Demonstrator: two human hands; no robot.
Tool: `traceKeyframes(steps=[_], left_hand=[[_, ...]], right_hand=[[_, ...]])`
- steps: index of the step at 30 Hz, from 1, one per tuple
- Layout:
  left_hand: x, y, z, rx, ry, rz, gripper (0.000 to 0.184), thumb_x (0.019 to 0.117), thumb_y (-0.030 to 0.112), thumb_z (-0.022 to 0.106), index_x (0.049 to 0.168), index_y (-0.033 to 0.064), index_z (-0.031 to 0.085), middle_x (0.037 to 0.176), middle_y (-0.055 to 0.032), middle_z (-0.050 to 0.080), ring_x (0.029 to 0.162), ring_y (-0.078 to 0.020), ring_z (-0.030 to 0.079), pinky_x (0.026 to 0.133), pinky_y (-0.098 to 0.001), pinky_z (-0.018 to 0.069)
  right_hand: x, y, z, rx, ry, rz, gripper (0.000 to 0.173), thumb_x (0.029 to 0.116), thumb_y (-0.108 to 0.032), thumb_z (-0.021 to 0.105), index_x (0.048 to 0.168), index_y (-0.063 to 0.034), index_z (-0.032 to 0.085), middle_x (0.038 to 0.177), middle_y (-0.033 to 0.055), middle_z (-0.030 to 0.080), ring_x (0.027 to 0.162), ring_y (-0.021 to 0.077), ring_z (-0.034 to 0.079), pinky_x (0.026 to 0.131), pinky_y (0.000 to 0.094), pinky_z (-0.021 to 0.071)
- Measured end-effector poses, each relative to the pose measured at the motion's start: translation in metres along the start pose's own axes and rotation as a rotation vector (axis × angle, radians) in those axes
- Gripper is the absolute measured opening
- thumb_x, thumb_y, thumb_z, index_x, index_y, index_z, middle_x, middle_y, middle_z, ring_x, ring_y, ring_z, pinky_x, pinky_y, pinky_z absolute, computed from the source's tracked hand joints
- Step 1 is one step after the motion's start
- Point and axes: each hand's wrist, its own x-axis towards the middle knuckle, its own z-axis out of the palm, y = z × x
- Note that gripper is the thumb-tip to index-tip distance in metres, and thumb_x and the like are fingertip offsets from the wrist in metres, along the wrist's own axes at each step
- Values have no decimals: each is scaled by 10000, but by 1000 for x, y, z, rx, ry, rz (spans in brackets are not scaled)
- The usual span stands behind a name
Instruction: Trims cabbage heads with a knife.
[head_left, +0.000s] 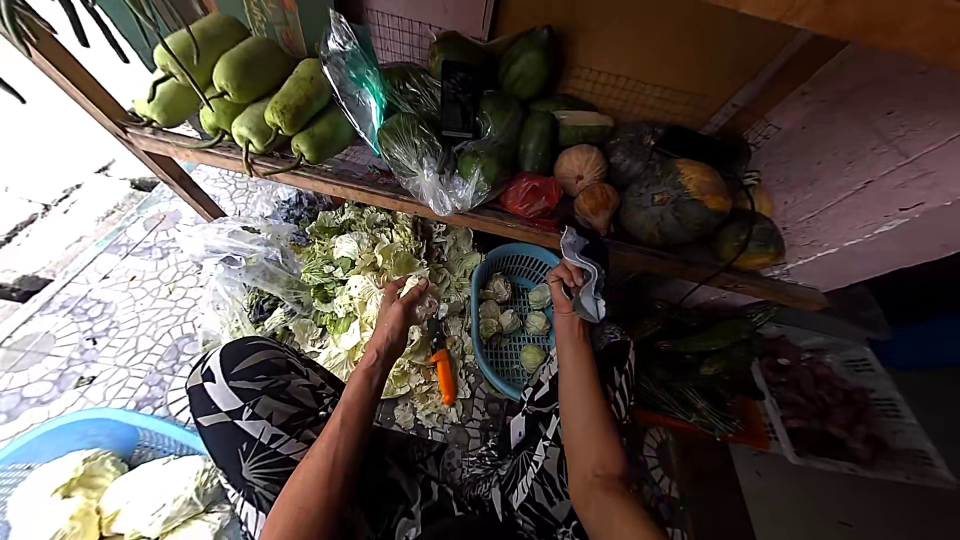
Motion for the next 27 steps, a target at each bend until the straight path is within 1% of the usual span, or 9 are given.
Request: traceKeyframes(steps=[4,8,10,12,14,18,20,22,27], left_hand=[[-4,8,0,-198,-41,-35,398,1105,249,410,1442,38,385,1125,-156,630,935,-217,666,819,-396,583],[-11,15,-2,-284,-87,-43,387,1113,303,366,1412,65,429,1135,-133,640,959,-224,668,825,-397,582],[-11,15,0,-315,-104,-44,395,1113,326,362,1405,72,441,1147,-127,640,981,-222,665,848,-407,577],[-14,17,1,-427,-83,-95,446,1105,418,357,1332,71,520,1127,-136,659,965,-254,684,811,-438,600],[-15,19,-1,-516,-73,-143,531,1088,508,343,1334,73,521,1147,-159,654,971,-294,690,785,-467,609],[-12,18,1,-599,-45,-178,628,1067,593,297,1338,72,517,1136,-184,655,946,-320,693,762,-476,611],[-12,14,3,-585,-44,-141,616,1078,582,253,1318,83,522,1100,-140,661,937,-255,688,779,-424,605],[-14,6,5,-497,-33,-90,470,1115,447,201,1224,143,541,1003,-27,670,894,-125,665,777,-324,571],[-15,-3,7,-542,-97,-248,647,1077,585,221,1357,68,492,1090,-161,663,877,-262,694,725,-406,607]], right_hand=[[0,24,38,-193,-230,96,185,911,-307,701,1035,-176,746,950,-3,714,897,158,701,819,333,595],[46,41,24,56,-766,279,280,998,-133,518,1128,-40,747,1074,124,756,1074,316,715,944,500,564],[37,44,34,-21,-576,258,298,1034,-143,458,1063,-42,737,991,100,752,1014,281,725,931,467,573],[9,56,79,-483,179,38,298,1062,-160,368,914,-115,621,803,35,672,777,185,702,746,376,610],[8,74,95,-1112,540,-137,321,963,53,427,1235,-60,555,1089,58,624,966,126,633,853,325,554],[-29,118,99,-1785,315,-220,477,1012,-58,472,1488,-37,451,1414,170,563,1236,227,589,1022,422,493],[-63,156,89,-2015,5,-204,461,993,-48,558,1427,93,496,1368,282,591,1219,374,622,1006,509,513],[-82,182,65,-2175,-299,-208,426,935,-97,659,1324,75,630,1362,248,628,1266,419,612,1043,525,507],[-36,148,92,-1885,330,345,512,1100,-372,441,1394,35,541,1146,307,625,1003,397,602,890,565,470]])
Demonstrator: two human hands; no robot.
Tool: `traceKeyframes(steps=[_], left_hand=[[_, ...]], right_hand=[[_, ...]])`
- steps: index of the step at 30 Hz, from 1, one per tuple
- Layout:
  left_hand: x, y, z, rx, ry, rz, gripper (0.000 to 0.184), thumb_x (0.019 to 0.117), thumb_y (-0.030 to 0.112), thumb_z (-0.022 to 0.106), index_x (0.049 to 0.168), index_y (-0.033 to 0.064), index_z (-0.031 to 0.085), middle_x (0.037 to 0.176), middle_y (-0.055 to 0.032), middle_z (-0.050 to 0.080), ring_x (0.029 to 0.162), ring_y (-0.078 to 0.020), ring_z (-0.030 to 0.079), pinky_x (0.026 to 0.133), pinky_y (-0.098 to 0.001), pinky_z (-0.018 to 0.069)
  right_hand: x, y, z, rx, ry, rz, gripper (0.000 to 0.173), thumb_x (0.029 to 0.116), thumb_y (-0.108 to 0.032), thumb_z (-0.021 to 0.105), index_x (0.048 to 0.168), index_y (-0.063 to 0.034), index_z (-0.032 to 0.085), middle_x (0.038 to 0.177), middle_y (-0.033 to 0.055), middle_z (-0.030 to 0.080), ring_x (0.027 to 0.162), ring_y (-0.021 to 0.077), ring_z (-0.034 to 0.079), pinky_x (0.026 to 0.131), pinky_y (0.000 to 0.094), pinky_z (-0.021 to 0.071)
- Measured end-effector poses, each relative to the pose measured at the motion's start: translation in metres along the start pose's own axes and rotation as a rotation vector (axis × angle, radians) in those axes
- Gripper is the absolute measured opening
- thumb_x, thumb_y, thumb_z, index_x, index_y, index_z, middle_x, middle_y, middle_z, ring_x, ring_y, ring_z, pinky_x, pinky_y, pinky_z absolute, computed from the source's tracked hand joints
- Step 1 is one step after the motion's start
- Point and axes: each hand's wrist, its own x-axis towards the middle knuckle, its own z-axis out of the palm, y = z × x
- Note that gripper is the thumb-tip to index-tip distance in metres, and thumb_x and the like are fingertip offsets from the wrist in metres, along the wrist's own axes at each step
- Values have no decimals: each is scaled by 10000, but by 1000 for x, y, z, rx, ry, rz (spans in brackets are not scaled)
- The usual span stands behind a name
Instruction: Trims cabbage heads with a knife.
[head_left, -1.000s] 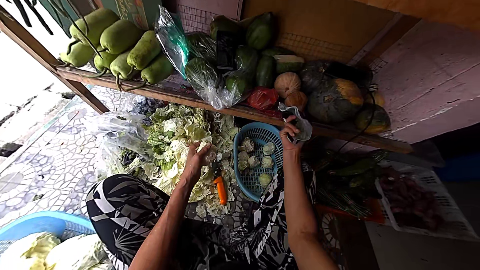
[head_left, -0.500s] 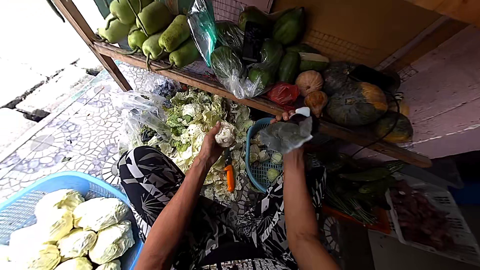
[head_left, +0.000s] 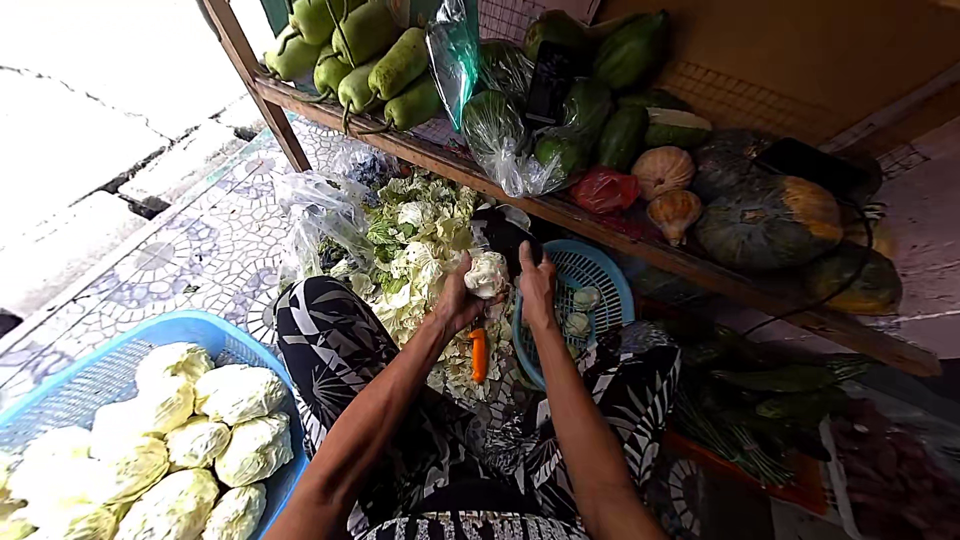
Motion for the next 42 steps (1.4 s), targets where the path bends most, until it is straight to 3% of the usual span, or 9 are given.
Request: traceKeyframes(steps=[7,11,15,19,24,29,34,38,42], left_hand=[[0,-3,2,155,-47,168,436,1122,381,203,1262,122,525,1043,-55,665,925,-156,659,809,-366,564],[1,-3,-9,431,-226,344,599,1096,493,208,1540,102,302,1399,-125,541,1223,-202,575,1030,-415,499],[9,3,-14,775,-306,471,674,1080,532,280,1602,106,303,1586,-100,412,1414,-186,441,1156,-401,388],[4,-8,-17,1013,52,613,466,1113,356,382,1449,53,492,1322,-236,583,1131,-351,602,940,-539,489],[-12,-4,-6,661,-27,421,710,997,276,658,1541,62,256,1403,-186,527,1190,-258,603,983,-441,531],[-28,18,0,133,-33,99,701,997,719,315,1470,214,425,1306,-108,591,1056,-245,644,797,-394,573],[-45,11,6,-51,-63,75,661,1009,716,196,1161,206,588,945,-21,695,800,-122,684,677,-293,586],[-75,44,-21,-150,-126,127,743,976,764,167,1095,171,599,802,-46,605,590,-125,569,503,-235,490],[-158,81,-50,-8,-34,415,635,983,727,326,1223,205,595,989,-50,691,754,-160,680,584,-298,581]], right_hand=[[-34,41,28,-136,113,-580,405,944,-24,612,1335,79,620,1392,239,610,1329,396,566,1104,495,467],[-5,43,7,635,44,251,407,1111,-263,411,1398,15,494,1282,183,606,1168,222,597,1001,404,502],[-12,43,1,1093,-41,493,404,1118,-358,342,1407,-103,462,1230,122,622,1105,221,633,931,418,548],[-20,39,-1,1006,50,330,410,1124,-300,346,1459,-78,429,1343,125,572,1210,205,584,1017,411,504],[-33,14,-7,720,29,160,351,1096,-203,442,1367,8,512,1232,135,627,1123,140,620,988,340,521],[-28,-6,-21,493,164,5,448,1093,-291,453,1449,-19,469,1315,139,597,1198,140,584,1050,351,471],[-50,18,20,-41,-36,-808,389,953,-67,621,1324,47,642,1419,210,600,1368,431,515,1122,503,436],[-12,20,-28,-160,-31,-364,346,1057,-175,538,1263,88,627,1044,306,692,979,437,682,884,603,504],[79,50,-123,-281,38,-570,533,1080,-204,447,1396,223,414,1330,462,495,1272,472,549,1102,428,440]])
